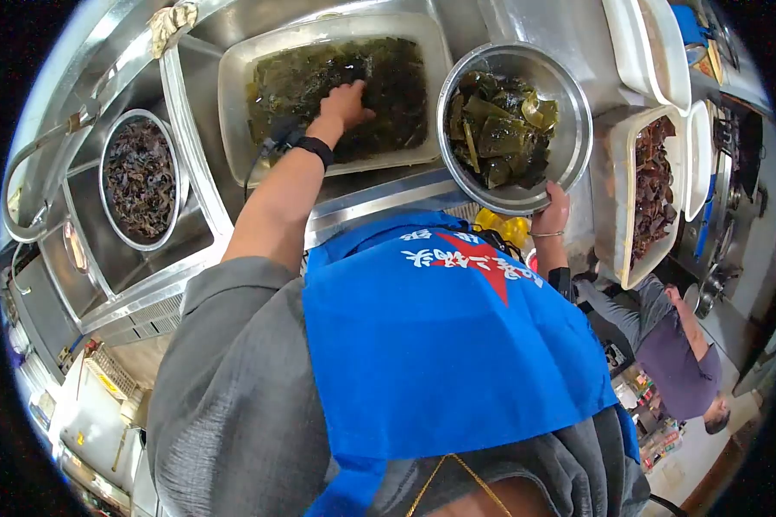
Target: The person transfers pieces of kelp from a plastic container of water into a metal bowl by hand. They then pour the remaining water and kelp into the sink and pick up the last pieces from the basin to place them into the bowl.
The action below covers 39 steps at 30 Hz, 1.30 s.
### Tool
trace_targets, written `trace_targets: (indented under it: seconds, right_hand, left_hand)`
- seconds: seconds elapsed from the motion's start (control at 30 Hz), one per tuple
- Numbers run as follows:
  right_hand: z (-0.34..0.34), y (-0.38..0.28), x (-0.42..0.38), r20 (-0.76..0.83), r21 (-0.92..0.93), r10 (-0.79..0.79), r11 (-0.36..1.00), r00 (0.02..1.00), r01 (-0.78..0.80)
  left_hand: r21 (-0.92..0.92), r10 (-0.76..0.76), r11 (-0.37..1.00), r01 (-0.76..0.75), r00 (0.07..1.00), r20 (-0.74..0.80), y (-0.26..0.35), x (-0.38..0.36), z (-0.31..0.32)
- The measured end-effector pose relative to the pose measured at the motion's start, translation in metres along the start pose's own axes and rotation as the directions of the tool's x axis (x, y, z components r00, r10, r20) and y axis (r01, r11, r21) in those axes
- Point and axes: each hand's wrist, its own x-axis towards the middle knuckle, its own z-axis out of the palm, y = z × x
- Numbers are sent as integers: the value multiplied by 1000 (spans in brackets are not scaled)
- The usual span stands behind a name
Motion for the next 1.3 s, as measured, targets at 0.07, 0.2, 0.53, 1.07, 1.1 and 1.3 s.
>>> trace_targets:
  seconds: [0.07, 0.2, 0.53, 1.07, 1.1, 1.3]
  right_hand:
    - [-3, 4, 2, 20, -200, -180, 963, 984, 180]
    - [10, -7, -6, -8, 29, -27, 999, 1000, 27]
    - [4, -6, 0, 0, 116, 74, 991, 997, -73]
    - [-7, -2, -4, 415, -756, -567, 220, 712, 616]
    - [-7, -2, -4, 418, -755, -568, 218, 709, 619]
    - [19, -21, -10, -35, 266, 141, 956, 989, -127]
  left_hand:
    - [46, 49, 998, -51, 998, 34, 20, -12, 4]
    - [35, 179, 982, -186, 972, 150, 38, -25, 20]
    - [-255, 388, 916, -308, 840, 380, 51, -1, 51]
    - [-367, 17, 930, -22, 1000, -15, -69, -46, -20]
    - [-161, -52, 986, 40, 996, -69, -71, -49, -24]
    - [-640, -39, 761, -106, 977, -208, -30, -67, -74]
